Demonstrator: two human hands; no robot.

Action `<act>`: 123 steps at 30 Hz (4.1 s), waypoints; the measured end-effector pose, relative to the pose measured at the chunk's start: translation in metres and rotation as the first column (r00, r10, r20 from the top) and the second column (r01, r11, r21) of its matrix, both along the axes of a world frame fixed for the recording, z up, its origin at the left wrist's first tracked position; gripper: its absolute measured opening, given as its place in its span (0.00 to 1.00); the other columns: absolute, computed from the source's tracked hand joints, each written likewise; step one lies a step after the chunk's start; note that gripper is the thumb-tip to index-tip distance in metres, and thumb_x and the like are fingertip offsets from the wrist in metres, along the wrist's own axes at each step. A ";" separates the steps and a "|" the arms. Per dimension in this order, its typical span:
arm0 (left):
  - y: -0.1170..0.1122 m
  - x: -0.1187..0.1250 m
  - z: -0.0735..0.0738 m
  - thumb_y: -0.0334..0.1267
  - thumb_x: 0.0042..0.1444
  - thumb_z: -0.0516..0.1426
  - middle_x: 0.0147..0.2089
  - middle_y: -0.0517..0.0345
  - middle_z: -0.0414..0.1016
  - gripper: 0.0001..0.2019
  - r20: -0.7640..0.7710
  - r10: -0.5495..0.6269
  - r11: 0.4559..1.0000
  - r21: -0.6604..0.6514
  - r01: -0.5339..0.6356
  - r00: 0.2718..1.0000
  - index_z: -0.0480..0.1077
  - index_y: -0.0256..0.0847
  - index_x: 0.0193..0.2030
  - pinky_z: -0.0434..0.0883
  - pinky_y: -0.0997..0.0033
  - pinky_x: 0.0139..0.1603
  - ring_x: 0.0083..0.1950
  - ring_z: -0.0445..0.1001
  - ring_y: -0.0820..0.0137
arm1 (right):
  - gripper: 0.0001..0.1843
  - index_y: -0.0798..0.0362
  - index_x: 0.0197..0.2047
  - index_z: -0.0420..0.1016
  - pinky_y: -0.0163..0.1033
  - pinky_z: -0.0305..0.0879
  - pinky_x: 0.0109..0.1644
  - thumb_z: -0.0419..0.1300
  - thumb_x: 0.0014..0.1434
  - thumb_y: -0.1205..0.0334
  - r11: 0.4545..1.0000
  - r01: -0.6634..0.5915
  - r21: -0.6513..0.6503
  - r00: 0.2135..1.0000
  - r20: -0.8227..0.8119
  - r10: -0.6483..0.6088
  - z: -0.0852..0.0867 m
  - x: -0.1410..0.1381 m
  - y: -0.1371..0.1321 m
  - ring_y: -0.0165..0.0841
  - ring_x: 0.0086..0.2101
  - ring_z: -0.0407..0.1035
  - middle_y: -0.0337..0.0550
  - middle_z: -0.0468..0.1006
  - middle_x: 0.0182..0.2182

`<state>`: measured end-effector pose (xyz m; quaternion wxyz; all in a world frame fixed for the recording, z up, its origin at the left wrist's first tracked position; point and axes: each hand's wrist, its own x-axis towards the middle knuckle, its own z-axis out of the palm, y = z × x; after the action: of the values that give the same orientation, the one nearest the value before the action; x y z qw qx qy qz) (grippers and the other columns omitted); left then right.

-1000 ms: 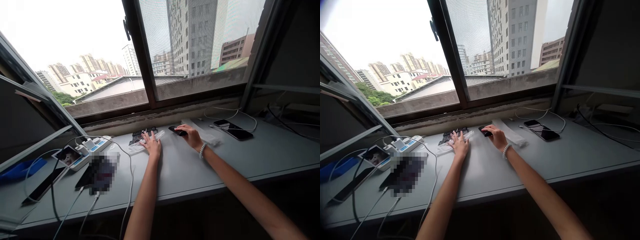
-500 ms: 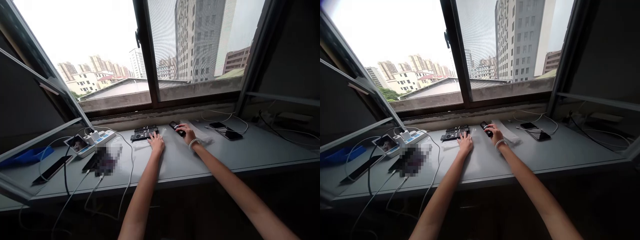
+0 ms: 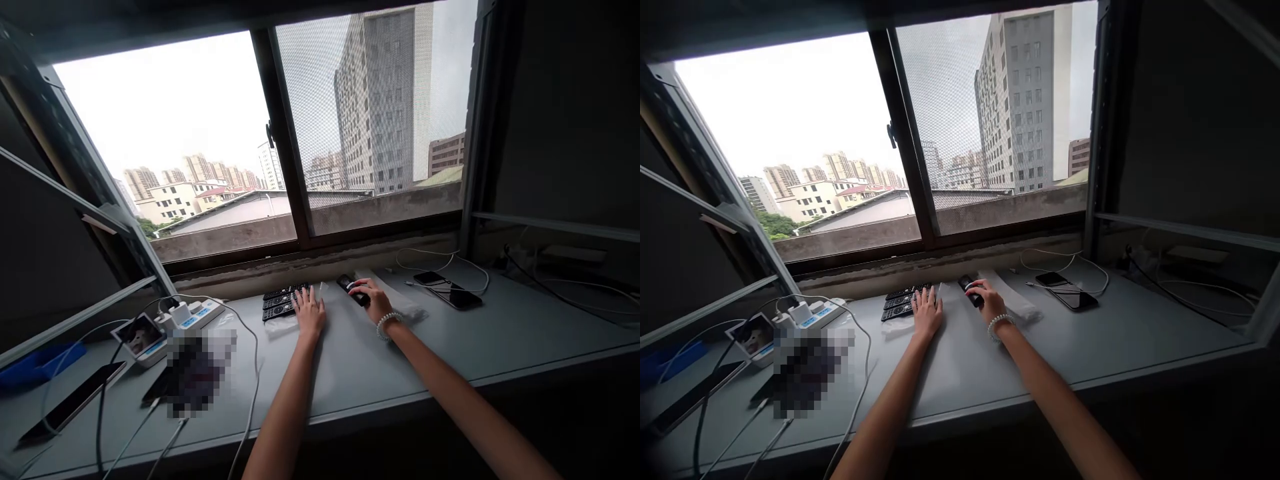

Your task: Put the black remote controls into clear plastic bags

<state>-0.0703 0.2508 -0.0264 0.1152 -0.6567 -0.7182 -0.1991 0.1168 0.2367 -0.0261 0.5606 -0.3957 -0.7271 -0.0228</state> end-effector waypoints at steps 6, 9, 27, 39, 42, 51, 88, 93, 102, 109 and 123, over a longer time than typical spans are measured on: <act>0.020 -0.013 -0.001 0.49 0.57 0.45 0.67 0.49 0.47 0.29 0.003 0.053 0.998 -0.017 -0.053 0.999 0.53 0.41 0.64 0.41 0.48 0.65 0.68 0.38 0.55 | 0.21 0.42 0.35 0.74 0.43 0.70 0.31 0.49 0.46 0.76 0.996 -0.017 -0.089 0.998 0.066 0.023 0.001 -0.005 -0.005 0.41 0.37 0.72 0.43 0.72 0.44; 0.023 -0.014 0.000 0.49 0.57 0.45 0.66 0.50 0.51 0.27 0.000 0.051 0.996 -0.074 -0.051 0.999 0.57 0.43 0.62 0.42 0.44 0.63 0.67 0.42 0.53 | 0.21 0.41 0.35 0.74 0.44 0.71 0.32 0.49 0.46 0.75 0.994 -0.043 -0.097 0.996 0.069 0.050 0.001 -0.004 -0.005 0.41 0.38 0.72 0.41 0.72 0.44; -0.024 0.012 0.045 0.38 0.62 0.40 0.58 0.52 0.64 0.17 0.080 -0.100 0.944 0.323 0.069 0.992 0.69 0.42 0.43 0.50 0.60 0.63 0.61 0.59 0.65 | 0.13 0.50 0.38 0.70 0.42 0.67 0.27 0.57 0.51 0.52 0.951 -0.021 -0.308 0.855 -0.499 -0.143 0.010 0.007 -0.009 0.40 0.24 0.72 0.45 0.77 0.28; -0.027 0.019 0.040 0.19 0.51 0.46 0.54 0.51 0.67 0.12 -0.069 -0.420 0.716 0.588 0.377 0.905 0.63 0.41 0.31 0.54 0.62 0.58 0.61 0.60 0.66 | 0.18 0.51 0.38 0.70 0.39 0.62 0.18 0.58 0.47 0.49 0.875 -0.099 -0.474 0.515 -0.777 -0.363 0.021 0.017 -0.002 0.33 0.17 0.68 0.46 0.76 0.35; -0.026 0.022 0.034 0.18 0.49 0.45 0.51 0.51 0.70 0.16 -0.044 -0.438 0.811 0.411 0.416 0.898 0.63 0.41 0.37 0.52 0.62 0.60 0.54 0.67 0.69 | 0.18 0.51 0.36 0.71 0.39 0.63 0.19 0.60 0.46 0.48 0.852 -0.204 -0.482 0.485 -0.806 -0.339 0.023 0.020 -0.001 0.37 0.22 0.71 0.48 0.76 0.33; -0.017 0.023 0.011 0.27 0.54 0.49 0.43 0.52 0.73 0.14 -0.062 -0.344 0.939 -0.042 0.342 0.937 0.67 0.40 0.46 0.54 0.61 0.56 0.49 0.68 0.64 | 0.23 0.53 0.40 0.71 0.41 0.73 0.34 0.67 0.41 0.52 0.852 -0.470 -0.231 0.571 -0.815 0.094 0.020 0.005 0.000 0.38 0.33 0.73 0.43 0.75 0.36; -0.028 0.011 0.037 0.45 0.63 0.44 0.33 0.62 0.73 0.18 0.146 -0.297 0.946 0.182 0.269 0.944 0.72 0.45 0.33 0.52 0.66 0.48 0.35 0.67 0.72 | 0.14 0.51 0.40 0.77 0.47 0.70 0.43 0.60 0.48 0.61 0.959 -0.215 -0.187 0.942 -0.299 0.152 -0.003 0.010 0.001 0.42 0.46 0.68 0.48 0.72 0.48; -0.031 0.006 0.041 0.41 0.60 0.50 0.38 0.60 0.72 0.09 0.127 -0.317 0.929 0.239 0.282 0.940 0.72 0.49 0.39 0.53 0.67 0.46 0.42 0.65 0.69 | 0.10 0.50 0.36 0.78 0.48 0.62 0.54 0.59 0.49 0.65 0.970 -0.205 -0.134 0.970 -0.160 0.183 -0.006 0.008 0.005 0.39 0.48 0.67 0.45 0.72 0.48; -0.013 0.006 0.015 0.33 0.60 0.49 0.43 0.57 0.71 0.11 0.006 -0.405 0.914 0.033 0.405 0.914 0.74 0.45 0.36 0.55 0.66 0.48 0.46 0.64 0.67 | 0.14 0.46 0.33 0.78 0.47 0.59 0.56 0.54 0.52 0.71 0.993 -0.121 0.005 0.988 -0.100 0.121 0.010 0.014 -0.008 0.38 0.53 0.62 0.39 0.67 0.54; -0.010 0.005 0.011 0.37 0.55 0.56 0.43 0.58 0.70 0.06 0.116 -0.372 0.928 0.081 0.365 0.921 0.73 0.43 0.30 0.56 0.67 0.49 0.43 0.67 0.70 | 0.11 0.51 0.36 0.75 0.41 0.73 0.32 0.59 0.50 0.57 0.984 -0.141 -0.108 0.862 -0.502 0.068 0.016 0.008 -0.013 0.41 0.44 0.70 0.47 0.72 0.47; -0.016 0.015 0.015 0.47 0.53 0.57 0.40 0.58 0.73 0.15 0.152 -0.426 0.894 0.222 0.389 0.892 0.65 0.44 0.45 0.55 0.68 0.49 0.45 0.67 0.67 | 0.19 0.50 0.42 0.69 0.37 0.62 0.19 0.51 0.48 0.51 0.864 -0.171 -0.473 0.520 -0.788 -0.329 0.009 0.029 0.007 0.36 0.23 0.71 0.46 0.75 0.29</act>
<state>-0.0555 0.2349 -0.0113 0.0597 -0.7564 -0.5500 -0.3489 0.1461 0.2438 -0.0172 0.7191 -0.5189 -0.3197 0.3337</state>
